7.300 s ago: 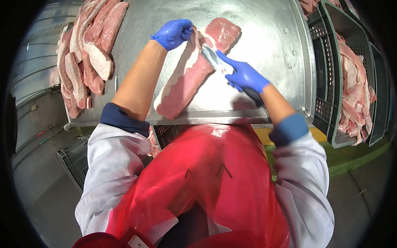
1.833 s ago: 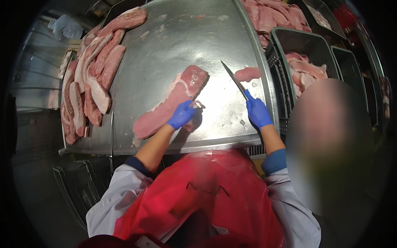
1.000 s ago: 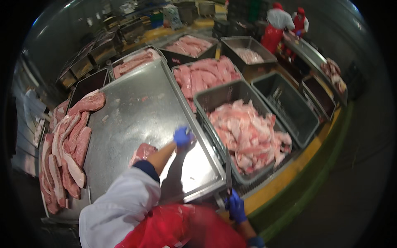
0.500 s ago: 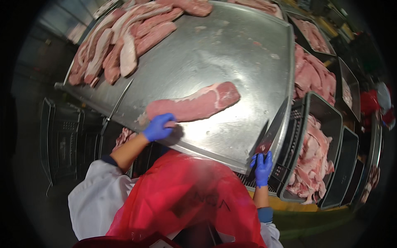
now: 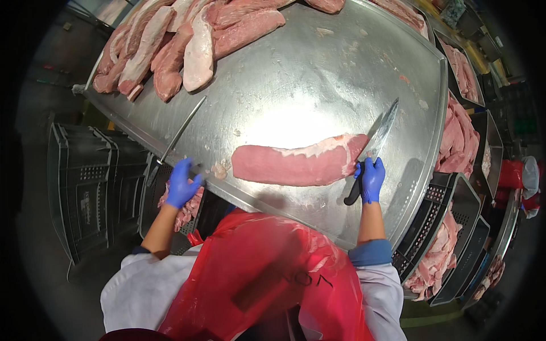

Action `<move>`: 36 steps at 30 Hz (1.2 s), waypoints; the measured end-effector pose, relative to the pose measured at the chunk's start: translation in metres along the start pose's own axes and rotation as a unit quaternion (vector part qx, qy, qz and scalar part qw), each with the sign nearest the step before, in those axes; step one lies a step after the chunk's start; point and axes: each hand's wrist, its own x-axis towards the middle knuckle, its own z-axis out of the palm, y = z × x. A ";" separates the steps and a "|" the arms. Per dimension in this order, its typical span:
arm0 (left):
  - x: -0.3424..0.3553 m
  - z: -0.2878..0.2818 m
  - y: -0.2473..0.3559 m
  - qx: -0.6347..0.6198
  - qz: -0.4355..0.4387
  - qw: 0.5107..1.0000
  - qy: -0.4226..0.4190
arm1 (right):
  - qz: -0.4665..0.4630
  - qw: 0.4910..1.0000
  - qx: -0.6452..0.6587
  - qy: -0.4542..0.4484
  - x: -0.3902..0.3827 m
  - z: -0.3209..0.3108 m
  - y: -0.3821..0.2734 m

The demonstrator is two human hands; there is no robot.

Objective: The person trims fat and connective tissue from large cuts of pork belly using a knife. They repeatedly slice along the meat, remove the trimmed pieces, and place them into a nearby bin while working on a stainless steel table.

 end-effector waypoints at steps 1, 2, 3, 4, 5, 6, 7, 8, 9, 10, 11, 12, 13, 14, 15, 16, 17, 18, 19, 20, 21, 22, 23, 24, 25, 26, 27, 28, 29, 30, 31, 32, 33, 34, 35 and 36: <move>0.038 0.013 0.039 -0.033 0.002 0.998 -0.049 | 0.001 1.000 -0.021 0.017 0.005 0.009 0.000; 0.075 0.025 0.084 -0.121 0.013 0.990 -0.076 | 0.001 0.999 -0.039 0.038 0.008 0.012 0.003; 0.100 0.069 0.098 -0.110 0.111 0.987 -0.033 | 0.001 0.996 -0.069 0.053 0.014 0.013 0.009; 0.130 0.091 0.138 -0.274 0.066 0.952 -0.118 | 0.000 0.989 -0.129 0.070 0.013 0.015 0.007; 0.158 0.125 0.166 -0.287 0.117 0.940 -0.142 | -0.008 0.987 -0.135 0.083 0.010 0.016 0.008; 0.185 0.133 0.211 -0.281 0.126 0.929 -0.204 | -0.014 0.985 -0.141 0.101 0.007 0.014 0.012; 0.207 0.165 0.238 -0.265 0.148 0.928 -0.215 | -0.015 0.983 -0.146 0.109 0.007 0.015 0.013; 0.220 0.192 0.268 -0.219 0.166 0.936 -0.220 | -0.023 0.979 -0.162 0.123 0.006 0.014 0.016; 0.235 0.221 0.288 -0.201 0.157 0.923 -0.288 | -0.019 0.980 -0.154 0.126 0.004 0.016 0.015; 0.245 0.236 0.314 -0.145 0.140 0.914 -0.352 | -0.010 0.980 -0.143 0.136 0.000 0.014 0.018; 0.257 0.250 0.332 -0.120 0.161 0.887 -0.415 | -0.004 0.979 -0.142 0.145 -0.005 0.013 0.018; 0.265 0.260 0.343 -0.091 0.175 0.860 -0.470 | -0.002 0.979 -0.141 0.146 -0.009 0.017 0.014; 0.266 0.266 0.347 -0.089 0.199 0.861 -0.459 | -0.002 0.979 -0.132 0.153 -0.016 0.024 0.005; 0.267 0.271 0.348 -0.088 0.221 0.863 -0.446 | -0.010 0.985 -0.088 0.146 -0.010 0.017 0.021; 0.265 0.275 0.345 -0.082 0.243 0.863 -0.436 | -0.004 0.988 -0.060 0.144 -0.013 0.018 0.022; 0.261 0.271 0.345 -0.099 0.240 0.868 -0.424 | 0.002 0.989 -0.032 0.142 -0.017 0.018 0.021; 0.256 0.267 0.344 -0.115 0.234 0.873 -0.411 | -0.002 0.989 -0.046 0.140 -0.019 0.013 0.023; 0.251 0.259 0.346 -0.131 0.232 0.878 -0.397 | -0.008 0.988 -0.057 0.141 -0.021 0.009 0.025; 0.243 0.255 0.342 -0.176 0.210 0.892 -0.360 | -0.015 0.988 -0.071 0.133 -0.024 0.011 0.020; 0.238 0.253 0.339 -0.177 0.203 0.899 -0.345 | -0.005 0.990 -0.072 0.125 -0.027 0.012 0.013; 0.236 0.251 0.337 -0.177 0.196 0.908 -0.325 | 0.000 0.991 -0.073 0.112 -0.028 0.019 -0.007; 0.234 0.248 0.338 -0.180 0.192 0.915 -0.306 | 0.005 0.992 -0.076 0.104 -0.027 0.023 -0.019; 0.232 0.246 0.338 -0.185 0.174 0.915 -0.313 | -0.032 0.984 -0.140 0.100 -0.021 0.026 -0.022; 0.230 0.240 0.342 -0.192 0.157 0.914 -0.321 | -0.069 0.971 -0.206 0.099 -0.013 0.027 -0.024; 0.227 0.234 0.347 -0.200 0.140 0.912 -0.329 | -0.104 0.952 -0.269 0.097 -0.007 0.026 -0.026; 0.224 0.230 0.350 -0.193 0.145 0.917 -0.318 | -0.091 0.951 -0.292 0.050 -0.009 0.020 -0.026; 0.221 0.224 0.354 -0.190 0.148 0.922 -0.304 | -0.083 0.946 -0.315 0.000 -0.010 0.014 -0.027; 0.219 0.223 0.355 -0.188 0.151 0.926 -0.290 | -0.043 0.933 -0.353 -0.049 -0.016 0.005 -0.025; 0.219 0.222 0.358 -0.185 0.123 0.929 -0.297 | -0.019 0.936 -0.338 -0.095 -0.037 -0.012 -0.024; 0.218 0.223 0.353 -0.214 0.100 0.926 -0.293 | 0.000 0.934 -0.326 -0.147 -0.069 -0.030 -0.033; 0.216 0.228 0.347 -0.241 0.079 0.923 -0.289 | 0.020 0.929 -0.312 -0.196 -0.087 -0.041 -0.040; 0.216 0.233 0.344 -0.268 0.060 0.918 -0.285 | 0.033 0.931 -0.301 -0.203 -0.087 -0.044 -0.045; 0.216 0.234 0.342 -0.296 0.056 0.907 -0.295 | 0.048 0.933 -0.289 -0.210 -0.089 -0.048 -0.048; 0.214 0.232 0.344 -0.297 0.062 0.901 -0.310 | 0.069 0.936 -0.274 -0.212 -0.094 -0.054 -0.045; 0.213 0.229 0.345 -0.299 0.069 0.895 -0.323 | 0.043 0.941 -0.258 -0.216 -0.076 -0.049 -0.039; 0.215 0.226 0.351 -0.297 0.083 0.889 -0.339 | 0.025 0.947 -0.255 -0.196 -0.047 -0.034 -0.031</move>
